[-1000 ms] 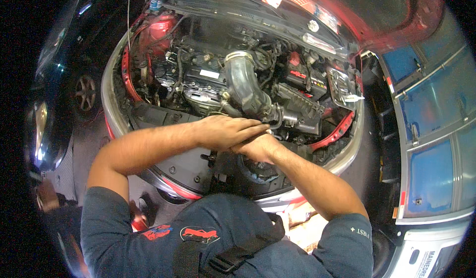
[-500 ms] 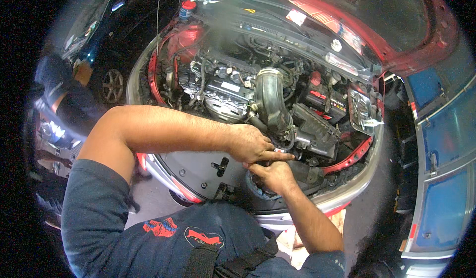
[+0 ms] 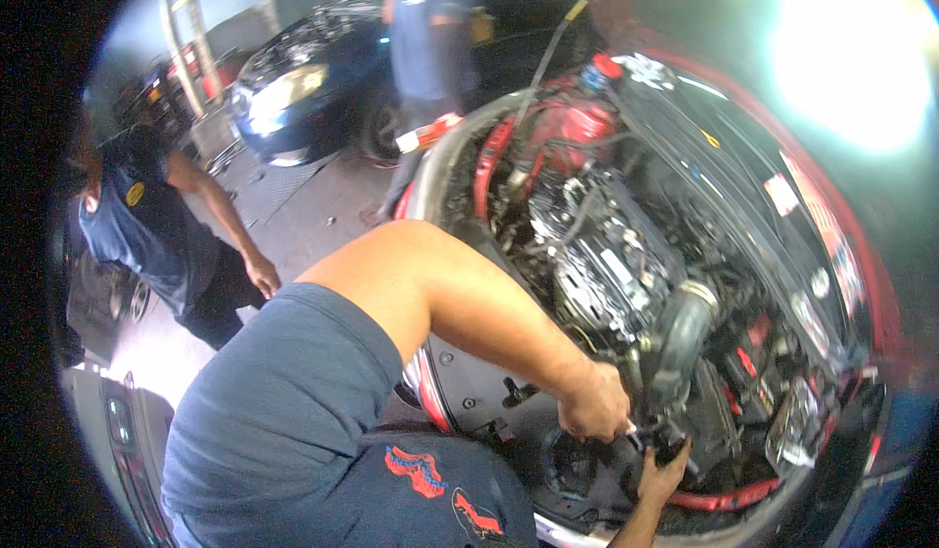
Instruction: The person removes a large black air intake hose from the engine bay, then uses pliers to loosen and remove a hose clamp. They reposition the hose and reattach the clamp, tightening it by hand and with pliers. The person works on the engine bay of a red car in a garage.
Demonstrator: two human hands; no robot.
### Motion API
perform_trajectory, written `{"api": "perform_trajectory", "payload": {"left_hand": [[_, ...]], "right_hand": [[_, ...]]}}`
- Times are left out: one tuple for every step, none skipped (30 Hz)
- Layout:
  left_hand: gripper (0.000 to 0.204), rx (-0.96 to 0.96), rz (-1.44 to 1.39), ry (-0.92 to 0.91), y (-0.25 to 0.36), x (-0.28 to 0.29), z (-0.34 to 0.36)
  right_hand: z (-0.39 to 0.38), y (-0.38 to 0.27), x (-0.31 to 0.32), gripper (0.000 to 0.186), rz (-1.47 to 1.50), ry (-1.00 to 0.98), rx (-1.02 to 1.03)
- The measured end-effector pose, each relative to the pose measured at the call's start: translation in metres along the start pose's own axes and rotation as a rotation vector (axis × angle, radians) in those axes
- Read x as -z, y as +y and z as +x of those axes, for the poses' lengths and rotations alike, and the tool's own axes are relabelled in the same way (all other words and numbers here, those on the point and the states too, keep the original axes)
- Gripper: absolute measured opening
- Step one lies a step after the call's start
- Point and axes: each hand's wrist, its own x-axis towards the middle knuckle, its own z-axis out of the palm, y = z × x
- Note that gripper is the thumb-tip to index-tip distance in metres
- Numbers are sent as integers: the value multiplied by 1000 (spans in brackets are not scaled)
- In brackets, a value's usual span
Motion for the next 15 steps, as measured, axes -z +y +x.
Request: {"api": "perform_trajectory", "payload": {"left_hand": [[26,-16,8,-7,1,2,-1],[27,7,22,-30,3,4,-2],[27,24,34,-55,5,7,-2],[28,16,44,-72,6,10,-2],[28,25,-2,-64,7,12,-2],[27,67,-24,-80,7,14,-1],[26,86,-40,-86,7,14,0],[26,88,-61,-83,7,13,3],[24,139,-135,-77,6,11,5],[24,172,-159,-101,4,8,8],[24,194,-184,-123,2,5,12],[24,165,-185,-125,0,1,15],[25,133,-188,-126,-3,-3,17],[25,104,-183,-90,-4,-6,20],[24,83,-186,-55,-5,-9,22]], "right_hand": [[10,1,-10,79,-26,2,137],[14,0,-19,77,-57,15,246],[19,-1,-28,76,-105,46,369],[25,-3,-40,74,-129,12,356],[30,-5,-52,73,-172,-5,360],[35,-5,-66,72,-214,-7,337],[39,-5,-80,67,209,58,113],[42,-3,-92,64,514,203,10],[41,0,-101,62,210,315,241],[40,3,-106,69,185,288,271],[38,5,-111,76,161,262,302],[35,6,-115,77,195,251,284],[31,6,-117,78,69,249,342],[28,4,-120,79,115,212,369],[24,2,-121,80,4,231,375]]}}
